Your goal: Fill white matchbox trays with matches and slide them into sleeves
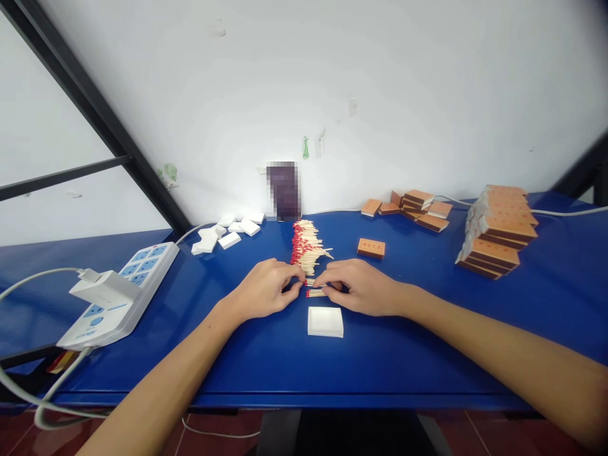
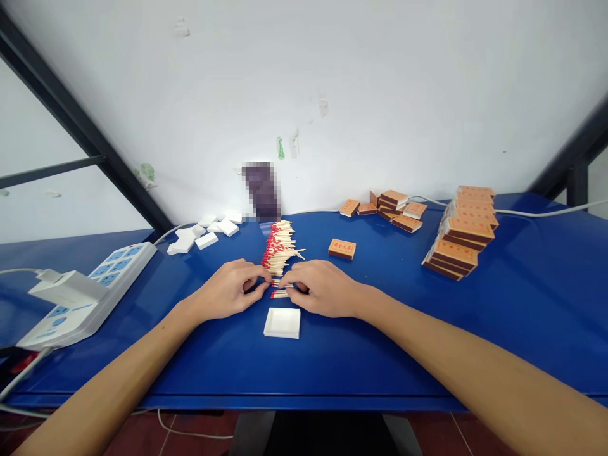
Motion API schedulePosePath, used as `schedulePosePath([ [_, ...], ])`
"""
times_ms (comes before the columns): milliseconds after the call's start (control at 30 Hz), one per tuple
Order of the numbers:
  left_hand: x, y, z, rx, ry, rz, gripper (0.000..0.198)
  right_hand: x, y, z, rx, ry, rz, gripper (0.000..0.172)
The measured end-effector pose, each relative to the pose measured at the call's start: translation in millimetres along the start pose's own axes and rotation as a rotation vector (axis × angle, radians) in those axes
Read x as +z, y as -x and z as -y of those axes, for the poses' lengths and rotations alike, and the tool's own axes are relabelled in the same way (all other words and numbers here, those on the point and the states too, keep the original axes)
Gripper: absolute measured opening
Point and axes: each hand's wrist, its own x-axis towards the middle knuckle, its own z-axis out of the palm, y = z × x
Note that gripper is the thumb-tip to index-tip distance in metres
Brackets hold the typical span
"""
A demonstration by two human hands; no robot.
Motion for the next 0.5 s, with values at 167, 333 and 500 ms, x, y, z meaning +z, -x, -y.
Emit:
schedulePosePath([
  [167,-0.8,0.0,-0.7,0.007,0.004,-0.004,0.011,-1.8,1.6,0.6,-0.024,0.005,0.030,0.026],
  [333,0.2,0.3,0.2,0.003,0.007,0.001,0.011,-4.3,1.6,2.0,-0.023,0.004,0.060,0.029],
  [500,0.3,0.1,0.5,0.004,0.008,0.003,0.011,-5.2,1.3,3.0,-0.022,0.001,0.073,0.030],
])
